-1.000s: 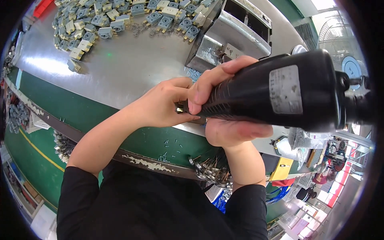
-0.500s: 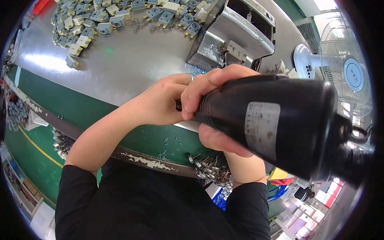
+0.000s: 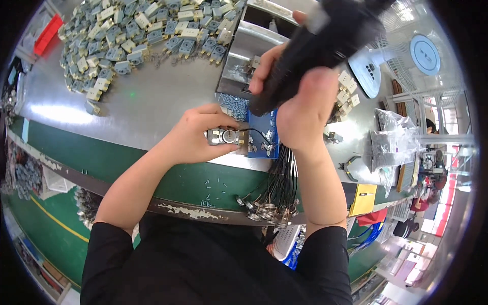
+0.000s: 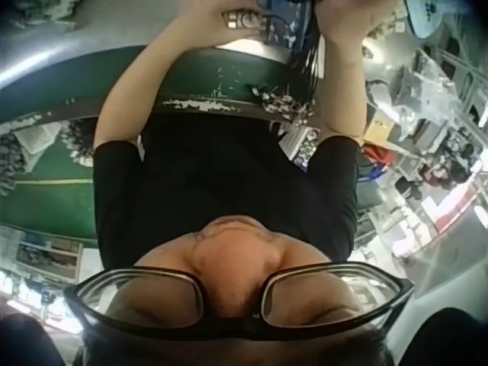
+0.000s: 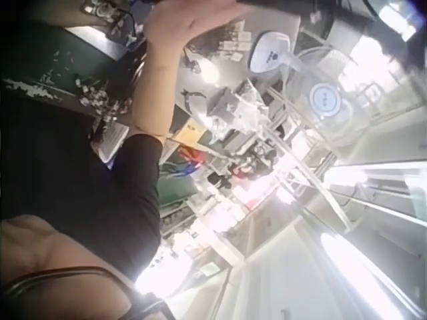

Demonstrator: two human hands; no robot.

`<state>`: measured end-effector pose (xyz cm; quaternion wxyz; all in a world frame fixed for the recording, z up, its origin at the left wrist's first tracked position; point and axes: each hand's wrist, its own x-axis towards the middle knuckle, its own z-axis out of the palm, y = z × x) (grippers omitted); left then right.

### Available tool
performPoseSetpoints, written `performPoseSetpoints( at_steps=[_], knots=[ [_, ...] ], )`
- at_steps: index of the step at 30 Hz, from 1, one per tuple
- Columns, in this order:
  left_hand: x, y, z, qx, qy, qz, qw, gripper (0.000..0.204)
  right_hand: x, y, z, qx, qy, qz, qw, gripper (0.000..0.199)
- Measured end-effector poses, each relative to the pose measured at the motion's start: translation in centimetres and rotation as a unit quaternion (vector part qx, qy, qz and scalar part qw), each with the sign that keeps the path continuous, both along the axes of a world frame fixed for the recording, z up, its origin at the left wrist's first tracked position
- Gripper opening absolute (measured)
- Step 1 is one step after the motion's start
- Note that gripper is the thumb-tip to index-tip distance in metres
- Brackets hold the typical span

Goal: Assembling small electrical components using an electric screwdriver at a factory workstation.

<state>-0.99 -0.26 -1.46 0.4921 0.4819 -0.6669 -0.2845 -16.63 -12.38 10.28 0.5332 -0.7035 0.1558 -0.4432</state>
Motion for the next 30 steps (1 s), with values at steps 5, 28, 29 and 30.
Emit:
performPoseSetpoints(
  at_steps=[5,28,29,30],
  knots=[
    [-0.4,-0.1,0.1,-0.057,-0.084,0.036,0.994,0.034,-1.9,-0.1,-0.2,-0.020,0.067,0.005,0.998,0.090],
    [-1.4,0.2,-0.7,-0.165,-0.056,-0.008,0.985,0.030,-6.6,3.4,3.4,-0.159,0.620,0.019,0.768,0.041],
    [-1.4,0.2,-0.6,-0.168,-0.057,-0.008,0.984,0.030,-6.8,3.6,2.4,-0.162,0.619,0.016,0.768,0.041],
    [-1.5,0.2,-0.4,-0.186,-0.068,0.004,0.980,0.032,-7.3,3.6,1.1,-0.206,0.539,0.060,0.815,0.044]
  ],
)
